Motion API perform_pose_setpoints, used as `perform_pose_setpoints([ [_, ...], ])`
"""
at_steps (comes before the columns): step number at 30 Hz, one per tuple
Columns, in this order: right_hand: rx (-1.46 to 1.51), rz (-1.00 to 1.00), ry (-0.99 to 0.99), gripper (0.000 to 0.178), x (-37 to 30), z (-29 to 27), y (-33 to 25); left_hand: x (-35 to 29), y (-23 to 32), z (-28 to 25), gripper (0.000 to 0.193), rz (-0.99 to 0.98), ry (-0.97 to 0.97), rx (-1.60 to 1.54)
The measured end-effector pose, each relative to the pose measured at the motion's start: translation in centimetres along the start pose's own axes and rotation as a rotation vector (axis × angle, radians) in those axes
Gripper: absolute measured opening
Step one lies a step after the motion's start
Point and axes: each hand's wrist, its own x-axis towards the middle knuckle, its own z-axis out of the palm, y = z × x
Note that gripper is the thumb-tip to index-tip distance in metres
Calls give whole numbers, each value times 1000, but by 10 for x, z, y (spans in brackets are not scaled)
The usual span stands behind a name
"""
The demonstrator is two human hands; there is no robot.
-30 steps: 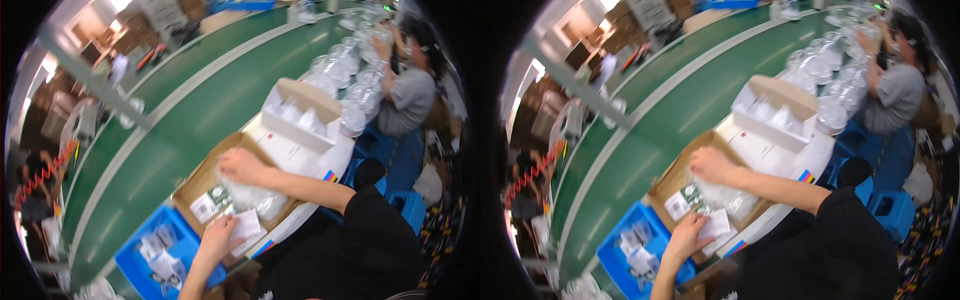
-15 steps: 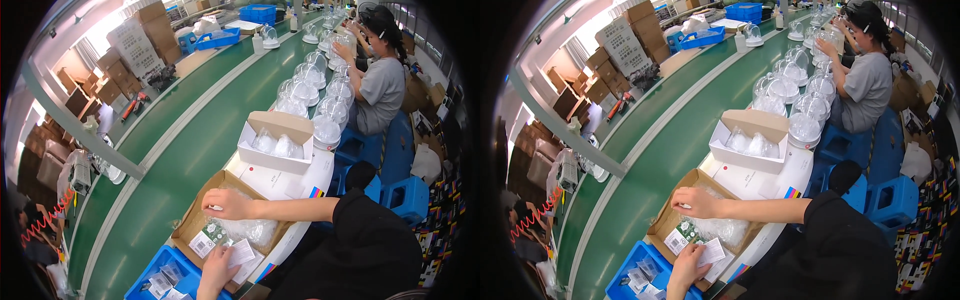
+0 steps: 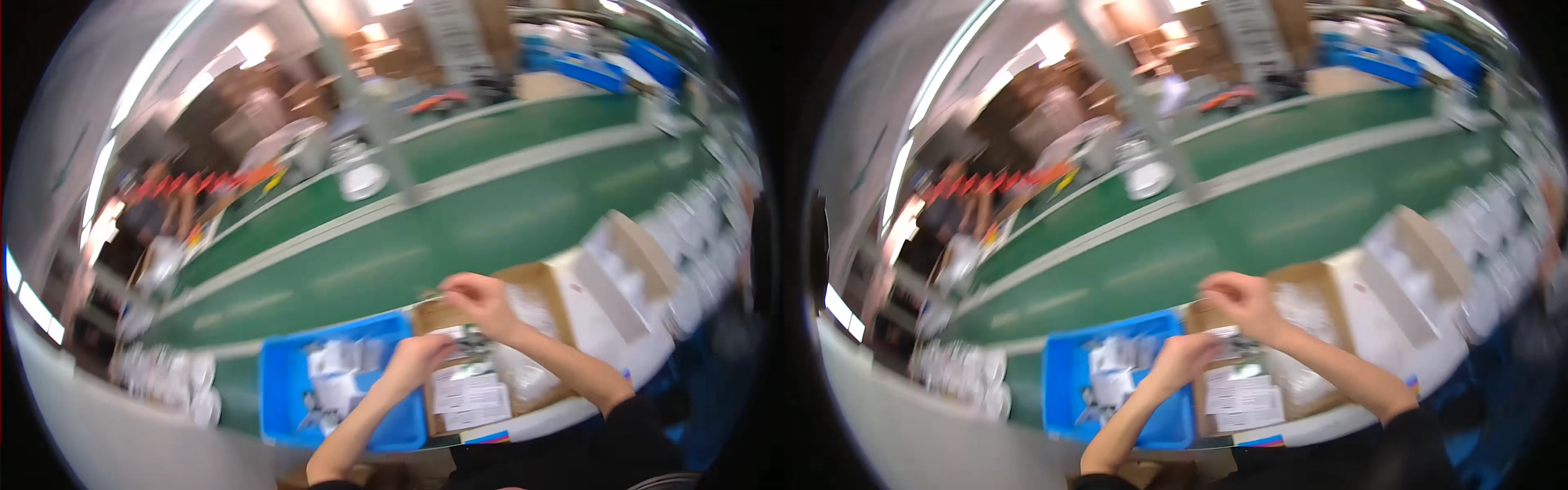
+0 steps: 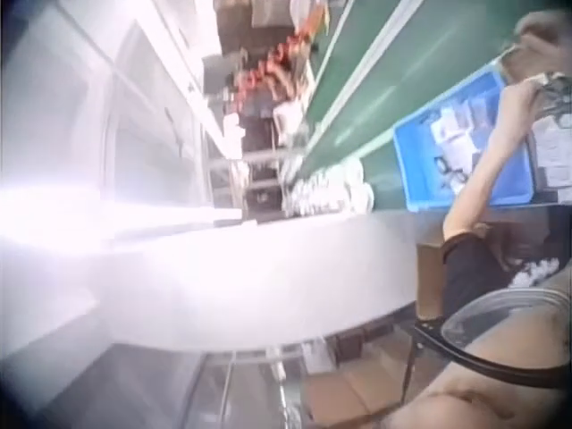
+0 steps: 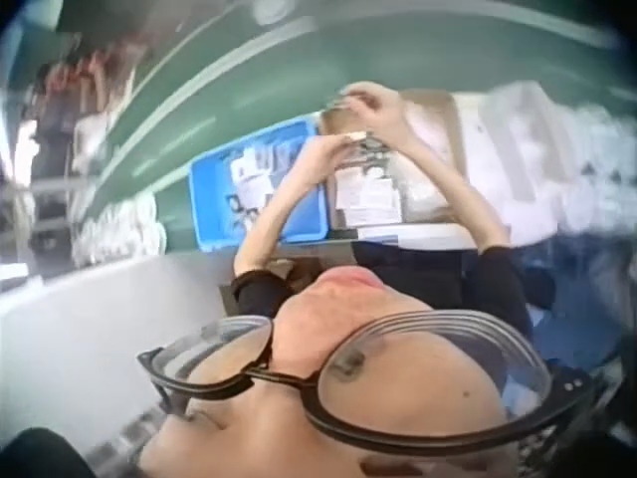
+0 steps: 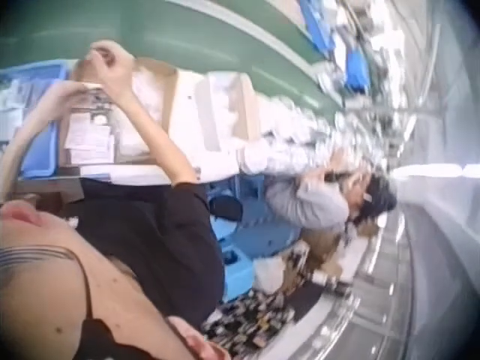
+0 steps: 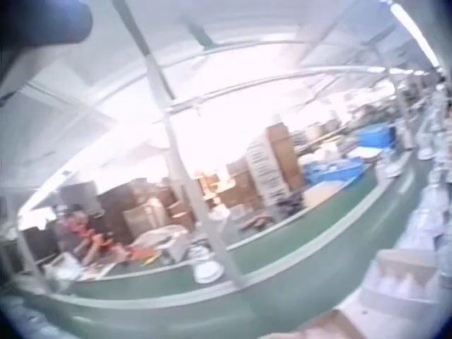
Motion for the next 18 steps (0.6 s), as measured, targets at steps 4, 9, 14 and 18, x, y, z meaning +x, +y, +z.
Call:
perform_pose_setpoints([
  [4, -156, -2, -79, 9, -20, -18, 34, 2, -3, 6, 23, -54, -182, 70],
  [9, -100, 36, 6, 4, -12, -13, 23, 4, -2, -1, 23, -21, -180, 39],
  [14, -47, 21, 4, 3, -13, -22, 34, 9, 3, 1, 28, -10, -172, -41],
  [18, -12, 85, -18, 4, -12, -17, 26, 6, -2, 3, 27, -95, -136, 21],
])
